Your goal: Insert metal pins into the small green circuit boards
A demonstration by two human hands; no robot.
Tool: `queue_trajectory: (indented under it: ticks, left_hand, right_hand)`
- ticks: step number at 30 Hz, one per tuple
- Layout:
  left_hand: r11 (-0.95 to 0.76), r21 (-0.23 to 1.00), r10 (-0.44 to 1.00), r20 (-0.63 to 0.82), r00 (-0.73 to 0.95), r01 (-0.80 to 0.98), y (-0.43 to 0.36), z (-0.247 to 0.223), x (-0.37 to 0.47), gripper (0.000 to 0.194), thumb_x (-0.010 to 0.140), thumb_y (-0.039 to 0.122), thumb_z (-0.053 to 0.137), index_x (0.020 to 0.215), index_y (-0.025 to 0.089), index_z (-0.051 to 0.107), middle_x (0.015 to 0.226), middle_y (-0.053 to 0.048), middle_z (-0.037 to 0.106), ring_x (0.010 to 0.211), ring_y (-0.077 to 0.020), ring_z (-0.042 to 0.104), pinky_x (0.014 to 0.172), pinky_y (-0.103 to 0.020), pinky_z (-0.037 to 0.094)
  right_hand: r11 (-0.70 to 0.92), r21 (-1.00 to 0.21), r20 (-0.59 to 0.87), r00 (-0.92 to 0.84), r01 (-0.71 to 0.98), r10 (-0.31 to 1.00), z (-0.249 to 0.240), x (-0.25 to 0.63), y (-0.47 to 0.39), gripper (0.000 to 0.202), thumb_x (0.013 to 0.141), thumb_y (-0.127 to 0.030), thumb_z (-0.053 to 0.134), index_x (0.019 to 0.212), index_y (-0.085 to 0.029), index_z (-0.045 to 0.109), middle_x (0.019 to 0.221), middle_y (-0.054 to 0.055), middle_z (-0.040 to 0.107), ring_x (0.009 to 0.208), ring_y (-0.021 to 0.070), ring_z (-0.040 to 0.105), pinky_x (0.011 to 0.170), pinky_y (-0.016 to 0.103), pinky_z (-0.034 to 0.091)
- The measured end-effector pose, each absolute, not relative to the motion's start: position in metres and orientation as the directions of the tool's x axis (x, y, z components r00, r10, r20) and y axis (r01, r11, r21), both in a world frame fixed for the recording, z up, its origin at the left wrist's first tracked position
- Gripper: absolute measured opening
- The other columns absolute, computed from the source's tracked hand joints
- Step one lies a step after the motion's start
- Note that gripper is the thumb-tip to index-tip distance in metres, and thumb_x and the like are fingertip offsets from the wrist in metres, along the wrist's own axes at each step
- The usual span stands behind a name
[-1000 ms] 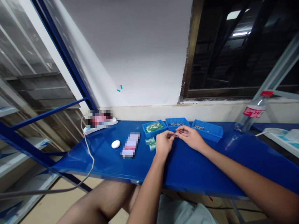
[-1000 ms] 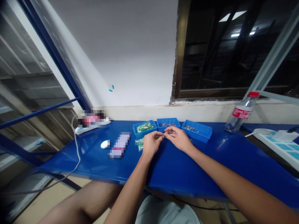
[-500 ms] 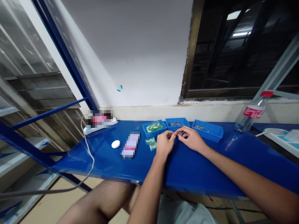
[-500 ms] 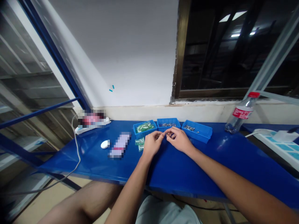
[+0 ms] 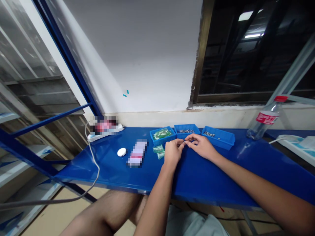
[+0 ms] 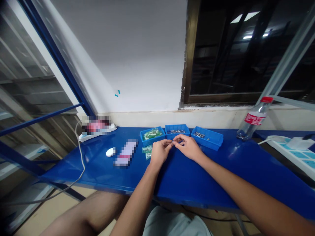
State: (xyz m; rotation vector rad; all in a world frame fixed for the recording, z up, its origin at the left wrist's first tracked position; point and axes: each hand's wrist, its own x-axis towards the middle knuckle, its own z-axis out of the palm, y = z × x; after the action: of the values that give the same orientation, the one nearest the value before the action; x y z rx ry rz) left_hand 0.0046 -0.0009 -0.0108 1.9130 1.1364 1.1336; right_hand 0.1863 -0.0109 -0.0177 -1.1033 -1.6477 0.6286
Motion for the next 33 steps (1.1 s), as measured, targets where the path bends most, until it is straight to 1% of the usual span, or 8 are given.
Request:
queue_trajectory:
  ticks: [3, 9, 17, 21, 24, 28, 31, 33]
  left_hand:
    - [-0.439, 0.836, 0.894, 0.372, 0.248, 0.329, -0.001, -0.01, 0.005, 0.018, 0.092, 0.011, 0.069, 0.104, 0.02, 0.079, 0.104, -0.006, 0.082, 0.096, -0.0204, 0.079, 0.091, -0.033, 0.064]
    - [-0.479, 0.842, 0.871, 0.422, 0.251, 0.248, -0.005, -0.005, 0.005, 0.023, 0.092, 0.006, 0.066, 0.107, 0.02, 0.075, 0.106, -0.006, 0.082, 0.098, -0.0187, 0.079, 0.092, -0.032, 0.064]
    - [-0.485, 0.856, 0.864, 0.436, 0.252, 0.182, -0.007, 0.001, 0.005, 0.021, 0.094, 0.01, 0.065, 0.111, 0.021, 0.071, 0.105, -0.005, 0.082, 0.098, -0.0188, 0.079, 0.09, -0.031, 0.064]
    - [-0.524, 0.832, 0.843, 0.476, 0.25, 0.184, -0.006, 0.001, 0.005, 0.021, 0.094, 0.012, 0.066, 0.113, 0.021, 0.07, 0.105, -0.005, 0.081, 0.097, -0.0184, 0.079, 0.091, -0.03, 0.063]
    - [-0.556, 0.797, 0.826, 0.499, 0.261, 0.236, -0.008, 0.002, 0.005, 0.025, 0.096, 0.015, 0.064, 0.119, 0.022, 0.069, 0.107, -0.004, 0.081, 0.096, -0.0176, 0.078, 0.09, -0.03, 0.062]
    - [-0.59, 0.719, 0.808, 0.519, 0.28, 0.369, -0.011, 0.003, 0.005, 0.024, 0.099, 0.023, 0.061, 0.121, 0.023, 0.07, 0.107, -0.004, 0.08, 0.093, -0.0187, 0.076, 0.087, -0.03, 0.061]
    - [-0.618, 0.651, 0.785, 0.545, 0.295, 0.44, -0.012, 0.006, -0.001, 0.023, 0.102, 0.028, 0.056, 0.12, 0.023, 0.071, 0.113, -0.005, 0.079, 0.101, -0.0208, 0.074, 0.093, -0.032, 0.058]
    - [-0.616, 0.6, 0.78, 0.558, 0.284, 0.511, -0.011, 0.009, -0.007, 0.022, 0.103, 0.028, 0.054, 0.116, 0.022, 0.072, 0.117, -0.007, 0.077, 0.109, -0.0226, 0.072, 0.099, -0.034, 0.055]
  right_hand:
    - [0.459, -0.789, 0.467, -0.087, 0.408, 0.88, -0.016, 0.188, -0.011, 0.022, 0.09, -0.04, 0.068, 0.101, -0.021, 0.071, 0.097, 0.007, 0.075, 0.088, 0.0226, 0.073, 0.077, 0.037, 0.064]
    - [0.556, -0.606, 0.574, -0.172, 0.569, 0.801, -0.011, 0.191, -0.014, 0.016, 0.094, -0.032, 0.063, 0.105, -0.024, 0.07, 0.101, 0.008, 0.075, 0.084, 0.0231, 0.072, 0.08, 0.041, 0.063]
    - [0.548, -0.679, 0.59, -0.082, 0.489, 0.803, -0.011, 0.187, -0.016, 0.024, 0.089, -0.032, 0.066, 0.112, -0.024, 0.066, 0.1, 0.007, 0.074, 0.083, 0.0224, 0.073, 0.076, 0.038, 0.063]
    - [0.575, -0.648, 0.615, -0.101, 0.5, 0.782, -0.007, 0.187, -0.017, 0.025, 0.089, -0.028, 0.065, 0.113, -0.024, 0.065, 0.099, 0.007, 0.072, 0.082, 0.0218, 0.071, 0.075, 0.037, 0.061]
    - [0.582, -0.57, 0.65, -0.116, 0.58, 0.751, 0.002, 0.195, -0.015, 0.025, 0.089, -0.025, 0.063, 0.113, -0.024, 0.064, 0.096, 0.006, 0.07, 0.082, 0.0222, 0.068, 0.075, 0.036, 0.059]
    - [0.467, -0.377, 0.697, -0.088, 0.8, 0.712, 0.013, 0.225, -0.01, 0.017, 0.089, -0.02, 0.057, 0.103, -0.023, 0.067, 0.097, 0.008, 0.068, 0.088, 0.0259, 0.067, 0.083, 0.039, 0.056]
    - [0.221, -0.225, 0.697, -0.002, 0.949, 0.717, 0.01, 0.252, -0.005, 0.016, 0.089, -0.019, 0.058, 0.1, -0.021, 0.069, 0.101, 0.014, 0.069, 0.101, 0.0339, 0.063, 0.089, 0.045, 0.052]
    - [0.103, -0.15, 0.655, 0.021, 0.983, 0.756, 0.005, 0.265, -0.003, 0.014, 0.09, -0.021, 0.059, 0.096, -0.02, 0.071, 0.096, 0.017, 0.07, 0.099, 0.0373, 0.061, 0.088, 0.049, 0.05]
